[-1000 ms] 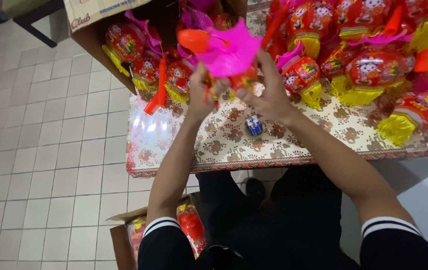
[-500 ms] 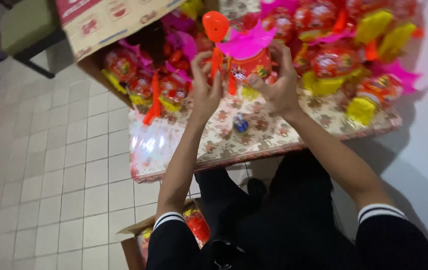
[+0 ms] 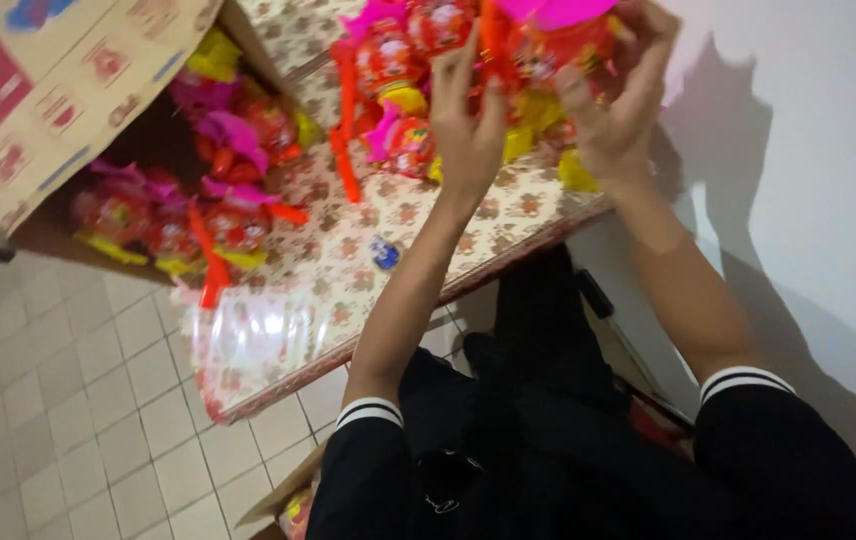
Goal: Assembling small decorative lanterns and packing them into a cardboard box.
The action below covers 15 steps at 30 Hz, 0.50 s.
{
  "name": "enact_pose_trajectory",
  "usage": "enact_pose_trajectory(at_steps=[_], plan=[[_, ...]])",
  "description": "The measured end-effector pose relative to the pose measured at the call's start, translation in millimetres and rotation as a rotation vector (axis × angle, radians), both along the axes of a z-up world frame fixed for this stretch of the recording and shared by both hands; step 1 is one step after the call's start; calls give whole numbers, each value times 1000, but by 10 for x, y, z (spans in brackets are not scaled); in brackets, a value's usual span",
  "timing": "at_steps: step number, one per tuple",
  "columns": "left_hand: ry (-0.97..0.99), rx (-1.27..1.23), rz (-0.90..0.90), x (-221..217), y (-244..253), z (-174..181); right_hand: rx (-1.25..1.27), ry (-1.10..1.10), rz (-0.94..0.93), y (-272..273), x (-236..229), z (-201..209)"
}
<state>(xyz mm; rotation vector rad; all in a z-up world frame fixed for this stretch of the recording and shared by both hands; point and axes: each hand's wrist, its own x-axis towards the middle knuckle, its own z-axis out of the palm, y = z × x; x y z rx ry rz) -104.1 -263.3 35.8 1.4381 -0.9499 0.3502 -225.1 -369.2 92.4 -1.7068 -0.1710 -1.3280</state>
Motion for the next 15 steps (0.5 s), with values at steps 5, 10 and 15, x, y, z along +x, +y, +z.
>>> enact_pose_trajectory(at_steps=[5,10,15], plan=[[-155,273,198,-90,-703,-298,6,32,-70,-500,-212,-47],[-382,400,518,-96,-1023,-343,-62,65,-150,-858,-153,-238],[-619,456,753,2,-1068,-388,-84,233,-217,-807,-133,-268]])
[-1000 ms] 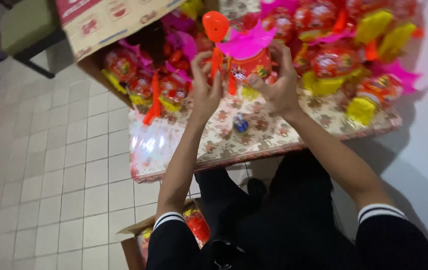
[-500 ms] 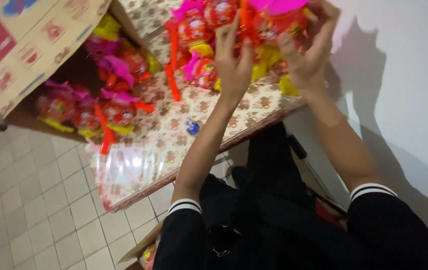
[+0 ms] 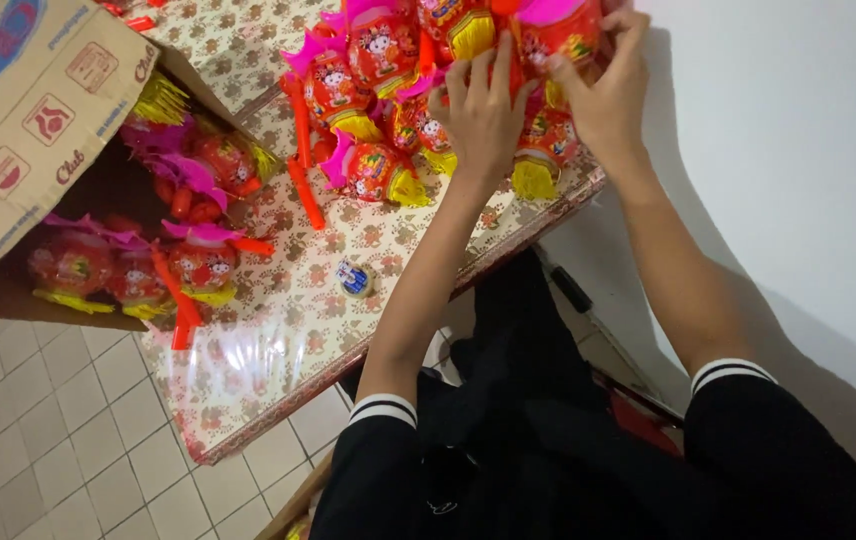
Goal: Assembling small decorative lanterns and packing them into a cardboard box.
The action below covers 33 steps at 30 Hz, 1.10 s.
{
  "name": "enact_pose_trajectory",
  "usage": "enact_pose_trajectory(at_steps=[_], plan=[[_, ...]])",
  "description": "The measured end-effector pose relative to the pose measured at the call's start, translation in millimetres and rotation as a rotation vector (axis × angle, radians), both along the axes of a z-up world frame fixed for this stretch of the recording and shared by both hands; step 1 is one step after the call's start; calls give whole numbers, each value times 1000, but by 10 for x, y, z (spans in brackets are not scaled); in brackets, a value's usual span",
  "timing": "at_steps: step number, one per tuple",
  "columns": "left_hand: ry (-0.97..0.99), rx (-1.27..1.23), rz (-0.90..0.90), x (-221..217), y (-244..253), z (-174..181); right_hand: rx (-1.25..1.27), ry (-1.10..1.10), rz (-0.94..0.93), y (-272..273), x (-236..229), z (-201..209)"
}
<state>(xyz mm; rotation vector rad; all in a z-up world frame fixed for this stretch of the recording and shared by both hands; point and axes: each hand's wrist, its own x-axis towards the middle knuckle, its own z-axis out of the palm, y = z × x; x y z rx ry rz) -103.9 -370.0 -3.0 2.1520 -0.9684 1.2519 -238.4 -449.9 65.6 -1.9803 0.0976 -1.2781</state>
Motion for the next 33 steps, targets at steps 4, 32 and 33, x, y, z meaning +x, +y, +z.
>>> enact_pose_trajectory(at_steps=[4,32,33], plan=[[-29,76,0,-37,64,32,0,123,-244,-93,70,-280],[4,-37,-182,0,696,362,-300,-142,-496,462,102,-203],[-78,-100,-221,2,804,421,-380,-184,-495,593,109,-123]])
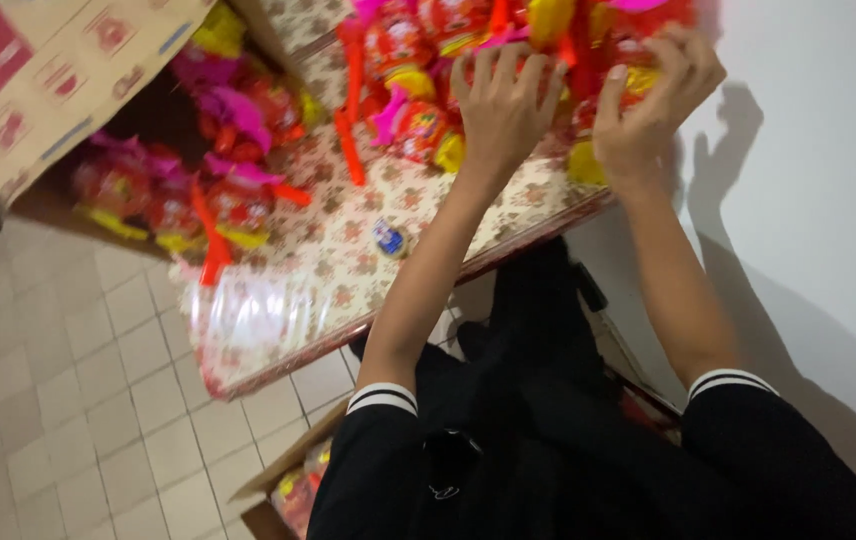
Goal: Assembling small decorative lanterns and packing them into a cardboard box.
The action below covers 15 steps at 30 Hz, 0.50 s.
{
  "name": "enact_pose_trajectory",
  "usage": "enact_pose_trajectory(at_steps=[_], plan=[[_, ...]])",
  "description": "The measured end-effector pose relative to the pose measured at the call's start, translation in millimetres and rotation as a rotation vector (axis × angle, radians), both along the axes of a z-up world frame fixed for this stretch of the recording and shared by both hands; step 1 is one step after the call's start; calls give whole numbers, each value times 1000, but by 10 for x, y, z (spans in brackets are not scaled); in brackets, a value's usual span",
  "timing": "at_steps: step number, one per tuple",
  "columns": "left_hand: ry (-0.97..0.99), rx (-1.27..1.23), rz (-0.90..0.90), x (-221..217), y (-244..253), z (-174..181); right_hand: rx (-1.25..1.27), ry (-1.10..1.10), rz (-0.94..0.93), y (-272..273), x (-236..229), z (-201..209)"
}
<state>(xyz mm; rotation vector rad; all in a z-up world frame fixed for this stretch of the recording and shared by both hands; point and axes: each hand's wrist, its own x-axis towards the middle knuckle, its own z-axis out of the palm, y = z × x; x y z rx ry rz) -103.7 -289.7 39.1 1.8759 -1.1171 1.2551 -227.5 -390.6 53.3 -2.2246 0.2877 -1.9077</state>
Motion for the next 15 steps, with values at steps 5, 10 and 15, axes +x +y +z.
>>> enact_pose_trajectory(at_steps=[5,10,15], plan=[[-29,-36,-101,230,806,150,-174,27,241,536,526,-21],[24,53,50,570,1848,-42,-283,121,475,1261,1229,-210],[21,10,536,659,2919,-61,-344,765,626,2112,1671,-283]])
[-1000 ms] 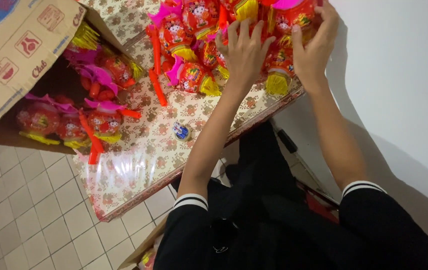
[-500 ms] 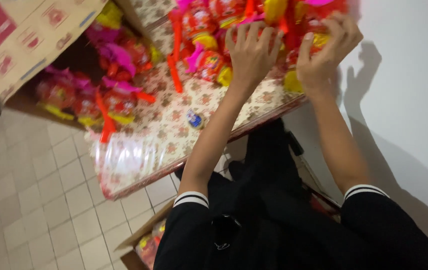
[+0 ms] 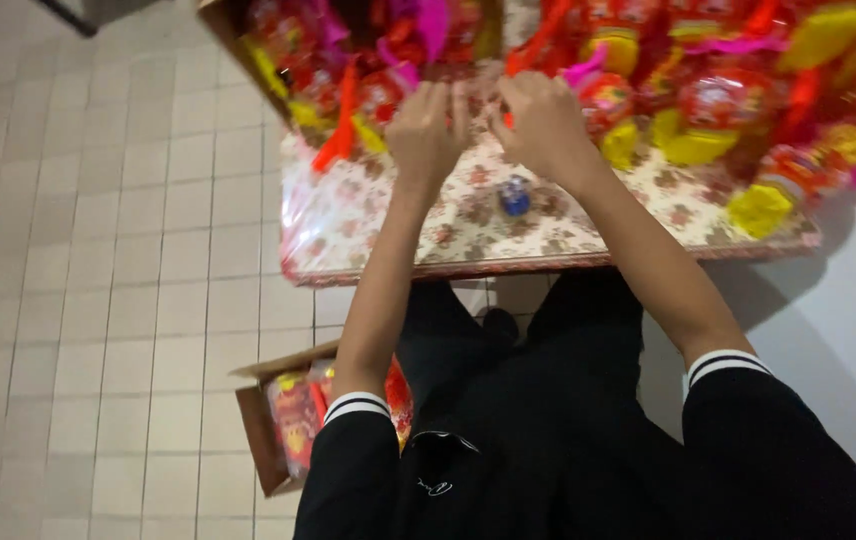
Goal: Assembling small decorative lanterns and packing them into a cardboard box.
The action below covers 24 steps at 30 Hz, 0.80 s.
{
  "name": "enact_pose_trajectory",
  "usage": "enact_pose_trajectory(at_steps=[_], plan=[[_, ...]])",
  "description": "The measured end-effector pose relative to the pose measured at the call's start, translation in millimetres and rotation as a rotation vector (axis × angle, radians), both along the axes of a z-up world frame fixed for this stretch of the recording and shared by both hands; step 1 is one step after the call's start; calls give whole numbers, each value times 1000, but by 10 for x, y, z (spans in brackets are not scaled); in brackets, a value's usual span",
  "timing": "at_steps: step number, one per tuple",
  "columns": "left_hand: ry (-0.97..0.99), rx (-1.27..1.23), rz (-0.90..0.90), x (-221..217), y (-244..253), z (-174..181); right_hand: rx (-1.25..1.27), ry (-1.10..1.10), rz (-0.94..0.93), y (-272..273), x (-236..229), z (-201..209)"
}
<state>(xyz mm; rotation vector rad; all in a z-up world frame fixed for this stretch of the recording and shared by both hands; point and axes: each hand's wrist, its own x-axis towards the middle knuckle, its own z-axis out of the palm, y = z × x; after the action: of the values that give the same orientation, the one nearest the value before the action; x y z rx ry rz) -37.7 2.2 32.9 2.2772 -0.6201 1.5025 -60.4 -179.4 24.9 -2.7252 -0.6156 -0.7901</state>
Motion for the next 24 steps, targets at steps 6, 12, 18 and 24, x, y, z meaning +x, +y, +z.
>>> enact_pose_trajectory(at_steps=[6,12,18,24], plan=[[387,88,189,300,883,-352,-216,603,-14,740,189,290],[566,279,376,484,957,-717,-197,621,-64,895,357,222],[498,130,238,485,992,-720,-61,675,-5,861,320,440],[544,-331,-18,421,1099,-543,15,496,87,682,512,50]])
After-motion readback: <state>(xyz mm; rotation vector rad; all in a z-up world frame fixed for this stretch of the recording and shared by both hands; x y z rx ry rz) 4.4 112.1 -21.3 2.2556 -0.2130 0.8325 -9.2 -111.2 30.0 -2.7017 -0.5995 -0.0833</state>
